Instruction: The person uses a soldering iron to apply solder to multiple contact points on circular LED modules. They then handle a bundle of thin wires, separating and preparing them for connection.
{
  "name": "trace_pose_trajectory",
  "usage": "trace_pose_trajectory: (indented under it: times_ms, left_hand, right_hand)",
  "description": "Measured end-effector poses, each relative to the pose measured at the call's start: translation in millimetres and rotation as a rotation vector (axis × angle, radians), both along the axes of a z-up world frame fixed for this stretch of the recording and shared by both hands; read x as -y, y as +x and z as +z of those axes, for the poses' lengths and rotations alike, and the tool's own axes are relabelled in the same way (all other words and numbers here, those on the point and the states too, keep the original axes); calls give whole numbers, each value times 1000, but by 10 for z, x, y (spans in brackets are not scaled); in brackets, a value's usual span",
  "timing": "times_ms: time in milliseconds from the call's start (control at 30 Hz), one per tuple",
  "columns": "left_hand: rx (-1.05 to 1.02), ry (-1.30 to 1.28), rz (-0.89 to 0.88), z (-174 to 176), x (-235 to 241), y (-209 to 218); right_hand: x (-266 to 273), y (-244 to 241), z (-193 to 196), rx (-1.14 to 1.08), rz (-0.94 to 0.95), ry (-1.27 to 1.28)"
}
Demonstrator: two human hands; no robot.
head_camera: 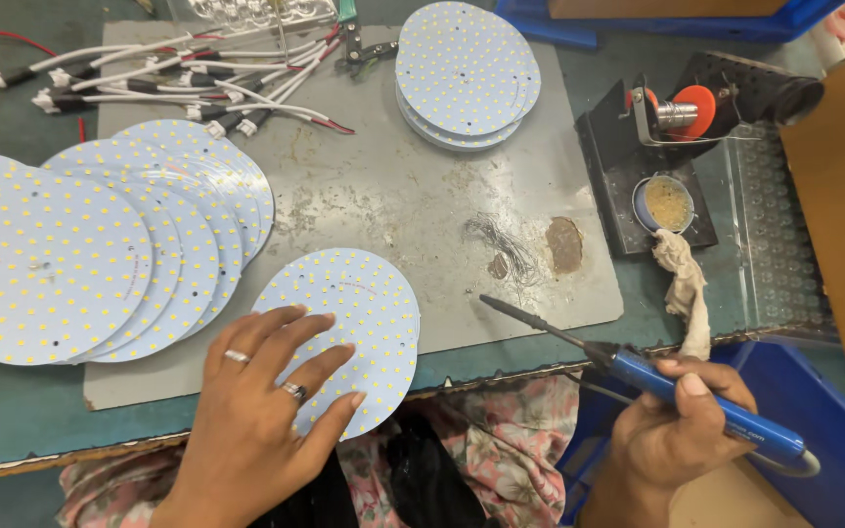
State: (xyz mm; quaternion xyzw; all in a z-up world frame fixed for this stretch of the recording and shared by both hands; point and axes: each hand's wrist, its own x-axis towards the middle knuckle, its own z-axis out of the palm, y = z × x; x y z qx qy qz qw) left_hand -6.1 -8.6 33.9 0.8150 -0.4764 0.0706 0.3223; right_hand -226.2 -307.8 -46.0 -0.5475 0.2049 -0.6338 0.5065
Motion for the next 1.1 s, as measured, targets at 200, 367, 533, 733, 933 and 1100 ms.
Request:
trace_pose_trajectory:
  times_ms: [200, 367, 533, 733, 933, 1100]
  left_hand:
    - [-16, 8, 43, -219, -258, 7]
    - [-55, 24, 58, -401, -403, 10]
    - [-60, 18, 79, -442, -394, 9]
    - [-63, 15, 108, -400, -264, -18]
    - [-82, -44, 70, -354, -238, 38]
    - [-118, -144, 52, -373, -312, 69]
  right_hand:
    - [64, 63, 115, -75, 51, -22]
    - [106, 106, 137, -98, 85, -41]
    - [113, 139, 202, -111, 120, -52]
    - [144, 143, 340, -213, 146, -86]
    - [192, 65, 393, -207, 206, -15]
    - [184, 115, 485, -91, 386, 132]
